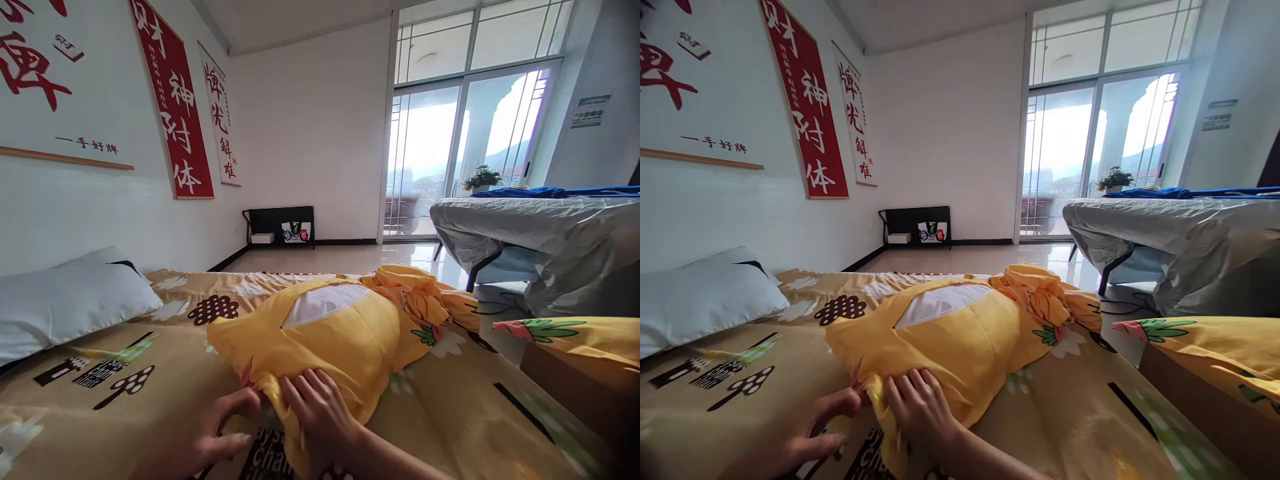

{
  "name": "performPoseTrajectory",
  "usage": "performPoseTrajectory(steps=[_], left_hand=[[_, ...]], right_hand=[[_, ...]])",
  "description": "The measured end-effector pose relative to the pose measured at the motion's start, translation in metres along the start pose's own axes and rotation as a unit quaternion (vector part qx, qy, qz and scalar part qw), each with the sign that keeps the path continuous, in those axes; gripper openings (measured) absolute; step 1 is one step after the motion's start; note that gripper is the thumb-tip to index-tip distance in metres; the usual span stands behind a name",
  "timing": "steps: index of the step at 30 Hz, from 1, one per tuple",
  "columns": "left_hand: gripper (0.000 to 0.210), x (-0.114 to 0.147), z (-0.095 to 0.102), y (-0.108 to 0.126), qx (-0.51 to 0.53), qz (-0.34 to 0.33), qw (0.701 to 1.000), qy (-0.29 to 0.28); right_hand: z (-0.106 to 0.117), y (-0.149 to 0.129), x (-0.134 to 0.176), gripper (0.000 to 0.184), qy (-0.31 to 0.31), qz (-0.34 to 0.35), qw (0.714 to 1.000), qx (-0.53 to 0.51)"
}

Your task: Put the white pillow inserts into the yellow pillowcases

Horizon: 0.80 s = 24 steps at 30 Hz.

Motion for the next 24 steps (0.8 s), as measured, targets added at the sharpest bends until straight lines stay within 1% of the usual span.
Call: performPoseTrajectory(steps=[1,2,3,4,5,6,7,8,9,10,11,12,13,15,16,17,18,19,20,21,22,23,24], left_hand=[[0.057,0.008,0.007,-0.011,-0.066,-0.028,0.996,0.050],[0.066,0.012,0.014,-0.023,-0.136,-0.042,0.982,0.123],[0.074,0.013,0.020,-0.035,-0.201,-0.049,0.958,0.199],[0.079,0.010,0.023,-0.043,-0.258,-0.053,0.929,0.261],[0.079,0.002,0.024,-0.047,-0.305,-0.062,0.903,0.297],[0.073,-0.009,0.024,-0.046,-0.337,-0.078,0.887,0.306],[0.065,-0.023,0.024,-0.038,-0.353,-0.097,0.880,0.301],[0.055,-0.038,0.026,-0.025,-0.354,-0.116,0.882,0.288],[0.045,-0.054,0.034,-0.006,-0.337,-0.125,0.888,0.286],[0.036,-0.069,0.046,0.017,-0.315,-0.113,0.891,0.306],[0.026,-0.082,0.063,0.044,-0.296,-0.089,0.890,0.335],[0.018,-0.093,0.082,0.075,-0.290,-0.083,0.884,0.356],[0.017,-0.102,0.102,0.108,-0.284,-0.089,0.880,0.370],[0.026,-0.109,0.143,0.176,-0.263,-0.118,0.863,0.414],[0.028,-0.104,0.162,0.210,-0.239,-0.162,0.843,0.454],[0.029,-0.096,0.178,0.238,-0.214,-0.194,0.815,0.503],[0.035,-0.086,0.189,0.263,-0.201,-0.221,0.800,0.521],[0.044,-0.078,0.195,0.282,-0.207,-0.234,0.796,0.519],[0.049,-0.068,0.197,0.297,-0.222,-0.238,0.789,0.520],[0.051,-0.060,0.197,0.307,-0.246,-0.236,0.792,0.507],[0.047,-0.054,0.195,0.314,-0.274,-0.225,0.796,0.490],[0.040,-0.048,0.193,0.318,-0.300,-0.210,0.801,0.474],[0.031,-0.043,0.194,0.321,-0.322,-0.191,0.806,0.459]], right_hand=[[0.005,0.007,0.005,0.026,-0.002,0.018,0.999,-0.033],[0.012,0.014,0.011,0.023,0.001,0.030,0.998,-0.063],[0.019,0.019,0.017,0.025,0.005,0.036,0.995,-0.088],[0.026,0.023,0.021,0.028,0.011,0.039,0.994,-0.104],[0.034,0.026,0.023,0.029,0.021,0.036,0.993,-0.111],[0.042,0.029,0.023,0.028,0.036,0.030,0.993,-0.111],[0.052,0.034,0.019,0.026,0.053,0.024,0.992,-0.109],[0.063,0.040,0.011,0.023,0.068,0.017,0.992,-0.106],[0.077,0.049,0.000,0.018,0.081,-0.001,0.992,-0.095],[0.095,0.062,-0.015,0.013,0.091,-0.026,0.992,-0.082],[0.116,0.076,-0.033,0.006,0.096,-0.054,0.992,-0.060],[0.141,0.095,-0.052,0.007,0.101,-0.120,0.988,-0.007],[0.170,0.111,-0.072,0.014,0.117,-0.157,0.980,0.024],[0.229,0.135,-0.110,0.017,0.171,-0.198,0.963,0.070],[0.256,0.144,-0.124,0.018,0.218,-0.214,0.947,0.099],[0.280,0.147,-0.134,0.021,0.287,-0.212,0.923,0.142],[0.294,0.151,-0.143,0.025,0.294,-0.209,0.919,0.160],[0.302,0.154,-0.149,0.030,0.286,-0.210,0.920,0.168],[0.304,0.159,-0.152,0.033,0.257,-0.217,0.927,0.168],[0.302,0.164,-0.154,0.034,0.211,-0.230,0.936,0.163],[0.299,0.170,-0.155,0.033,0.171,-0.249,0.939,0.164],[0.300,0.175,-0.156,0.030,0.145,-0.268,0.936,0.173],[0.303,0.179,-0.157,0.028,0.134,-0.284,0.930,0.193]])
Point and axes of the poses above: each hand's wrist, its own x-axis away from the middle knuckle, its own z-axis out of the back of the hand, y = z × x, the point moved 4 cm from there along -x, towards the middle knuckle, and after that the axes turned 5 degrees about z, right-handed, at the moved point
